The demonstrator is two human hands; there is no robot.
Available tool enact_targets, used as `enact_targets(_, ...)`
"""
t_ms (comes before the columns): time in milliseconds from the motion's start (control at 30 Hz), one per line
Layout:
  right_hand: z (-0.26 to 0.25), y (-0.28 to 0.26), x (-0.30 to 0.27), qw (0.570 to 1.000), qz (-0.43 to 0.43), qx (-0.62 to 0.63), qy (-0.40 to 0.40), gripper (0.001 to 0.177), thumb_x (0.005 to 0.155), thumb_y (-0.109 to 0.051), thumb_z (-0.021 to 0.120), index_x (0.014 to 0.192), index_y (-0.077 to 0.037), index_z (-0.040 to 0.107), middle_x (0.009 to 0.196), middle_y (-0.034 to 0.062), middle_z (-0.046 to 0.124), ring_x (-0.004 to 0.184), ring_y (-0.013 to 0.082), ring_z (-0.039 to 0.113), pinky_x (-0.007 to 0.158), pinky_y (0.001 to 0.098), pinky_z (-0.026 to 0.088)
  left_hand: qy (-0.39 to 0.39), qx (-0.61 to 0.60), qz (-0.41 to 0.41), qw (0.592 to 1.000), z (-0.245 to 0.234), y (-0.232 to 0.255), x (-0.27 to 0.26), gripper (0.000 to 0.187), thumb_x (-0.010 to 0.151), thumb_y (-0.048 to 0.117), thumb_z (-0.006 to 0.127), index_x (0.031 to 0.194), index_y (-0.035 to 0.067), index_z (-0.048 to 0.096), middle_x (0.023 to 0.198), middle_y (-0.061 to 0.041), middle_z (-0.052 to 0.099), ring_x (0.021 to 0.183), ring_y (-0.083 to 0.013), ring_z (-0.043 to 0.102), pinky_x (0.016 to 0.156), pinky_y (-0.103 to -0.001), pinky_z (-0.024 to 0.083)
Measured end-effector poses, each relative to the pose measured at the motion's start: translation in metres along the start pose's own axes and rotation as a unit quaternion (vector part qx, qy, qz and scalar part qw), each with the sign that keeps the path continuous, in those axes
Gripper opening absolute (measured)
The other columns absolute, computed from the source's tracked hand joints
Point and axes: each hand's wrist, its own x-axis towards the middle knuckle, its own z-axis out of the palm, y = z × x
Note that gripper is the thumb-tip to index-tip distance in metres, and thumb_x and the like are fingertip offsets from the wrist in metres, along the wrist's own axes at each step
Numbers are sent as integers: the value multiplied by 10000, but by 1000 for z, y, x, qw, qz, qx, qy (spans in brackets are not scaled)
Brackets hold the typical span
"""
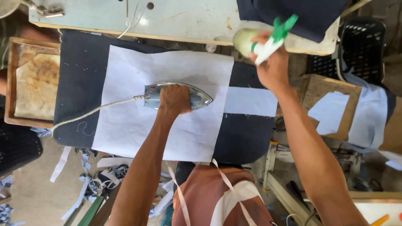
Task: The person irons a piece of dark fabric covered with a white pressing cloth on an ironing board. They use a steam iron with their left hand while holding the fabric steady with their right hand, repeatedly moving the iron back and forth across the surface.
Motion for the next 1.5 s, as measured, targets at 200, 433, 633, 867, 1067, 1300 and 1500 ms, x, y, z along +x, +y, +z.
enact_targets(200, 20, 1, 103, 990, 121, 70, -11, 149, 1128, -231, 676, 1230, -126, 704, 1203, 85, 558, 986, 202, 688, 661, 326, 722, -2, -10, -4, 1000, -11, 1, -6, 254, 785, 197, 754, 1035, 154, 769, 995, -85, 814, 953, -349, 777, 780, -480, 620)
enact_targets(433, 151, -15, 179, 978, 97, 161, -91, 217, 1067, -196, 735, 1256, -95, 699, 1267, 80, 571, 1023, 232, 732, 624, 318, 739, 0, -18, -14, 1000, -19, 8, -12, 222, 832, 211, 724, 1023, 184, 833, 1025, -62, 834, 1005, -329, 798, 807, -445, 651)
enact_targets(633, 329, -35, 267, 992, -34, 66, -99, 340, 1020, -282, 775, 1242, -25, 755, 1185, 133, 779, 1056, 308, 748, 881, 425, 583, 51, -44, 12, 998, -1, 4, -2, 226, 856, 263, 709, 1030, 253, 853, 1034, -16, 832, 1014, -289, 796, 813, -425, 645)
enact_targets(867, 410, -89, 323, 995, -62, 43, -61, 266, 987, -270, 861, 1084, -46, 755, 1035, 149, 789, 897, 334, 758, 726, 462, 561, 131, -64, 38, 989, 12, -21, 17, 323, 725, 563, 811, 883, 286, 861, 794, 65, 810, 882, -217, 824, 648, -352, 604)
enact_targets(1067, 452, -105, 297, 987, -91, 115, -64, 267, 1009, -216, 837, 1144, -13, 728, 1074, 195, 757, 904, 389, 765, 710, 495, 597, 103, -43, -6, 994, 16, -53, -5, 283, 831, 482, 766, 948, 244, 865, 835, 31, 796, 904, -179, 798, 703, -330, 569)
enact_targets(1300, 382, -137, 264, 975, -145, 164, -37, 277, 1034, -152, 808, 1214, 25, 696, 1120, 248, 720, 913, 453, 772, 692, 533, 639, 107, 0, -33, 994, -27, -28, -24, 256, 956, 386, 714, 1024, 196, 871, 882, -9, 780, 930, -135, 768, 767, -305, 528)
enact_targets(1500, 198, -142, 131, 993, -49, 96, 36, 270, 1057, -96, 827, 1307, -14, 766, 1106, 140, 737, 957, 354, 767, 818, 465, 619, 115, -86, 113, 983, 12, -6, 17, 167, 846, 289, 707, 858, 202, 849, 779, -8, 808, 794, -272, 819, 577, -388, 591)
